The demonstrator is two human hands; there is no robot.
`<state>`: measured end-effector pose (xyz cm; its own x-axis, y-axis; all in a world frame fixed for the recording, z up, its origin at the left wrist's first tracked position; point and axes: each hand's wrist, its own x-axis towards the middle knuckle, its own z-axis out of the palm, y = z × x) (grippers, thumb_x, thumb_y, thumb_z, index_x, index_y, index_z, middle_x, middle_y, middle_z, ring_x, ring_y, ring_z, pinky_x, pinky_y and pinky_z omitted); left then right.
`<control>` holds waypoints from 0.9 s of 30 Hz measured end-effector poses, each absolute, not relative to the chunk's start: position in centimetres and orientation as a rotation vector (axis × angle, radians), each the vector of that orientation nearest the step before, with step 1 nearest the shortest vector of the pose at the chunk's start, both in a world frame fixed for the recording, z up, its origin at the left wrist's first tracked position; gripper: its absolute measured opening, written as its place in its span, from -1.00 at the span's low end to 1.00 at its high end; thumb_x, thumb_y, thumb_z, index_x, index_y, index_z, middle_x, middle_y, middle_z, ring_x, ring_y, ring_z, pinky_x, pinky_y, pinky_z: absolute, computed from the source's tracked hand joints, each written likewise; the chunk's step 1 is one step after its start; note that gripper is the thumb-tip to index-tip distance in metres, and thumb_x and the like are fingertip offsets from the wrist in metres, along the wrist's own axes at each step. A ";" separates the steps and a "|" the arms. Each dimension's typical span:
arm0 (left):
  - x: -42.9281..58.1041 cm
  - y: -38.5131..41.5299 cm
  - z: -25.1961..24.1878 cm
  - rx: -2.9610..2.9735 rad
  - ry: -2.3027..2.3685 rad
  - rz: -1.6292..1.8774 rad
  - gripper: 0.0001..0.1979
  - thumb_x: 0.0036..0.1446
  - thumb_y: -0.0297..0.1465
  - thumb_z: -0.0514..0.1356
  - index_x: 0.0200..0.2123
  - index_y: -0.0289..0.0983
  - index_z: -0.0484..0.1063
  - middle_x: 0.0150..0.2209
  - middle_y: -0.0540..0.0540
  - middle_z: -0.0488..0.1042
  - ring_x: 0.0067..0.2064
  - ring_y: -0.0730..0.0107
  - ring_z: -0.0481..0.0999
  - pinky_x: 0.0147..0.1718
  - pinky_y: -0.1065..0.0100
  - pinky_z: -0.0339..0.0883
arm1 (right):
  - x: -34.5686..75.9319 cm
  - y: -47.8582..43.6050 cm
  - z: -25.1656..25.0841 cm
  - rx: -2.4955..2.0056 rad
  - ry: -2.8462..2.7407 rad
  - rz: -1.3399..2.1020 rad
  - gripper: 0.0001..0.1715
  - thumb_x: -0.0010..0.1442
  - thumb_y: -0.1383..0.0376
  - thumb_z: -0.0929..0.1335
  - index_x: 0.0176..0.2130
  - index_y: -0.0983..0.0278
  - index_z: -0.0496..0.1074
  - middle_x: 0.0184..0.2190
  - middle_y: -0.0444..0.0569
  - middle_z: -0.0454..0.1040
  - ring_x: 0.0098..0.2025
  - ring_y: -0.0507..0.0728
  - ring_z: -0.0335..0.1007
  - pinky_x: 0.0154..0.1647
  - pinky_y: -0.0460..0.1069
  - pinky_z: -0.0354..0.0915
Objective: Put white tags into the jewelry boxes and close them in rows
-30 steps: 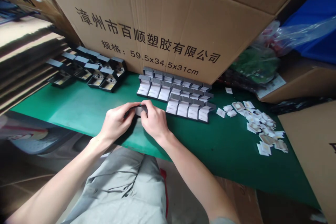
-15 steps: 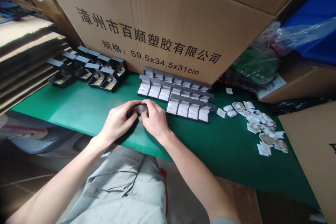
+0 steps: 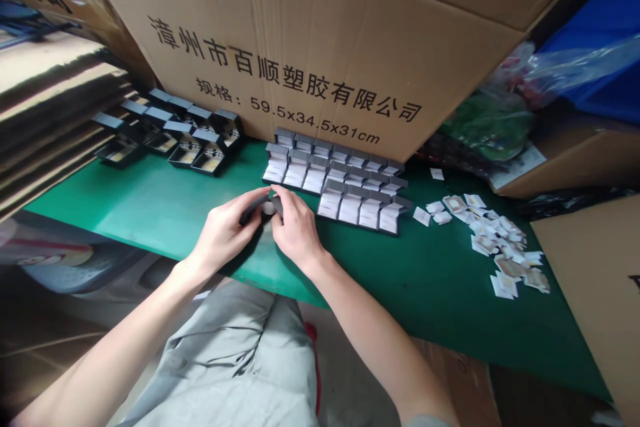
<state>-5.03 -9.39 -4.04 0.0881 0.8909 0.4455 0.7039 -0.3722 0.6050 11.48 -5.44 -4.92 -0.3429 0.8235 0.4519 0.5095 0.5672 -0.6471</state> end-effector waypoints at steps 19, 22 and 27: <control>-5.0 -9.3 -4.3 2.166 1.612 1.162 -0.62 0.26 -0.51 0.08 0.10 -0.26 0.49 0.04 -0.14 0.62 0.01 0.25 0.64 0.02 0.31 0.48 | 11.5 -5.7 -4.9 -1.115 -2.059 0.450 -0.42 0.18 0.49 0.27 0.17 0.21 0.39 0.01 -0.01 0.60 0.01 0.19 0.56 0.13 0.08 0.47; -5.0 -9.3 -4.1 2.142 1.608 1.165 -0.62 0.24 -0.51 0.10 0.10 -0.26 0.49 0.04 -0.13 0.62 -0.01 0.25 0.64 0.01 0.31 0.48 | 11.6 -5.5 -5.2 -1.108 -2.046 0.454 -0.40 0.18 0.49 0.27 0.19 0.22 0.37 0.01 0.02 0.59 0.01 0.21 0.55 0.09 0.10 0.49; -4.9 -9.3 -3.8 2.100 1.625 1.180 -0.56 0.21 -0.49 0.13 0.16 -0.26 0.46 0.08 -0.13 0.60 0.03 0.23 0.62 0.06 0.31 0.46 | 11.5 -5.4 -5.1 -1.003 -2.020 0.432 -0.40 0.19 0.49 0.28 0.20 0.21 0.35 0.06 0.04 0.55 0.07 0.20 0.51 0.18 0.12 0.45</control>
<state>-4.91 -9.27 -3.84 0.0580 0.8919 0.4486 0.7022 -0.3559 0.6167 11.53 -5.45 -5.08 -0.3460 0.7800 0.5214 0.4985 0.6236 -0.6022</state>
